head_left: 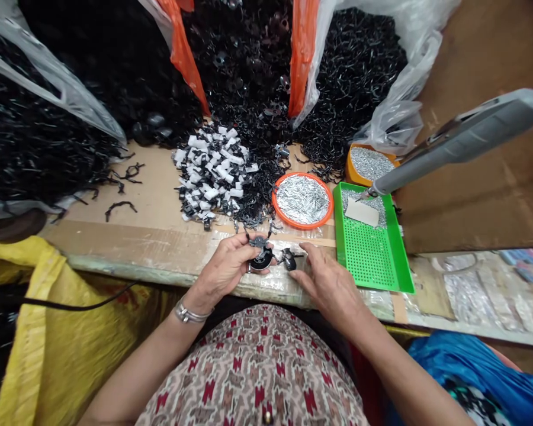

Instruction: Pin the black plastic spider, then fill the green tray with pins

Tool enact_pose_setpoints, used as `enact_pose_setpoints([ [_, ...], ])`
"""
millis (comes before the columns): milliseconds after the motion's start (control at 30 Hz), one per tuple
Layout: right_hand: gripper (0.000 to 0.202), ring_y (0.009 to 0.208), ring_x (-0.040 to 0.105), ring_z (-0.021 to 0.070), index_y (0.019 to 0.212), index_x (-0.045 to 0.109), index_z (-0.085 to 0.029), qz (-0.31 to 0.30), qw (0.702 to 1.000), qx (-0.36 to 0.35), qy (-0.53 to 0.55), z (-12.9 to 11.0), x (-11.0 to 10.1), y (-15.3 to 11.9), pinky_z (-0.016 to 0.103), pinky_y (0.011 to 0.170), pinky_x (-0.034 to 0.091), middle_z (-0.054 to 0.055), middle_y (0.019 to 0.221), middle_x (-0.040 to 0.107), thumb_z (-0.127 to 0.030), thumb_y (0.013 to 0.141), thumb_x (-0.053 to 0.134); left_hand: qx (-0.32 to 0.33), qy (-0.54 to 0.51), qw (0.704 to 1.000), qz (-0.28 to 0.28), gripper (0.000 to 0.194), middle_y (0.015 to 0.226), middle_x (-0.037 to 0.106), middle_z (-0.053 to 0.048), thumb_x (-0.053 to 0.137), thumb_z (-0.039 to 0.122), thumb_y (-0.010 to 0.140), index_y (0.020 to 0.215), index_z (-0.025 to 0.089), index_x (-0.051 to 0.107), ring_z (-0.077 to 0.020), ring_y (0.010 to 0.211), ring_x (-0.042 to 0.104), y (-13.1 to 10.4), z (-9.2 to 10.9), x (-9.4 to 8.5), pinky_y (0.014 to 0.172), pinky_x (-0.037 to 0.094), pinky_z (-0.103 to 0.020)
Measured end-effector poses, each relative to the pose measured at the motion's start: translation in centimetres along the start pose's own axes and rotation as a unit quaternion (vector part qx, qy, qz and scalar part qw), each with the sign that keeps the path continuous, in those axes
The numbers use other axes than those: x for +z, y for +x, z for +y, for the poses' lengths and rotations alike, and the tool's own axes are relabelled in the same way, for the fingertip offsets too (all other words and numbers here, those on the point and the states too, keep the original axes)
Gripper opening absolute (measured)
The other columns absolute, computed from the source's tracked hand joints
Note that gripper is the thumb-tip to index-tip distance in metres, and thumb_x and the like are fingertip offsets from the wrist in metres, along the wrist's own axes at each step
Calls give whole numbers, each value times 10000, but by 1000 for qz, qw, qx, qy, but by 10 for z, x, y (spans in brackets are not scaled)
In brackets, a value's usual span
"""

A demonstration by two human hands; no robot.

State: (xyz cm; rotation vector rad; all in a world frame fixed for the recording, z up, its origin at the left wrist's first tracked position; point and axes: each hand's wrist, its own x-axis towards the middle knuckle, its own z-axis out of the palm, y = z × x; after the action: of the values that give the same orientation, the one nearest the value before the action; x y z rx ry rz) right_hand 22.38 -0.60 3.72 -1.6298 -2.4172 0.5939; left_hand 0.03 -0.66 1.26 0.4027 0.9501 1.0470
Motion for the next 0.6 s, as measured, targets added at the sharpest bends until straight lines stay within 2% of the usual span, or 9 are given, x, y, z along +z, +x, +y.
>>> enact_pose_setpoints([
  [67,480,1045,635,344,1329,526,-236,-8,998,-53,-17,1,-6,6,518,844,581,152,1142,633,-242,875,680,-1,0,1000,-4,326,966,748,-96,804,196,692,986,118,685,-213,699,743,0,0,0,552,606,-286],
  [133,476,1067,605,334,1286,558,-233,-37,995,-87,-17,1,-7,14,513,878,571,141,1145,607,-175,837,704,-4,0,1000,-7,329,957,746,-90,806,192,690,988,117,690,-219,705,748,0,0,0,551,609,-285],
  [267,353,1060,578,311,1172,597,-206,-69,992,-104,12,4,-5,23,518,909,547,127,1132,586,-136,836,682,-9,3,1000,-10,337,930,738,-75,796,181,704,1019,119,694,-217,699,749,0,-1,0,563,616,-294],
  [467,353,1197,554,322,1174,582,-252,2,988,-106,109,15,-7,23,551,1016,500,116,1243,572,-230,845,709,-3,7,1000,-7,313,857,730,-62,786,196,712,1005,128,701,-212,681,739,0,-2,-1,552,608,-298],
  [600,394,1319,526,320,1182,612,-292,51,974,-82,204,5,-15,22,563,1119,449,105,1344,559,-332,819,760,1,28,999,-15,307,849,726,-53,770,204,729,1028,145,731,-194,679,710,0,-4,3,560,608,-311],
])
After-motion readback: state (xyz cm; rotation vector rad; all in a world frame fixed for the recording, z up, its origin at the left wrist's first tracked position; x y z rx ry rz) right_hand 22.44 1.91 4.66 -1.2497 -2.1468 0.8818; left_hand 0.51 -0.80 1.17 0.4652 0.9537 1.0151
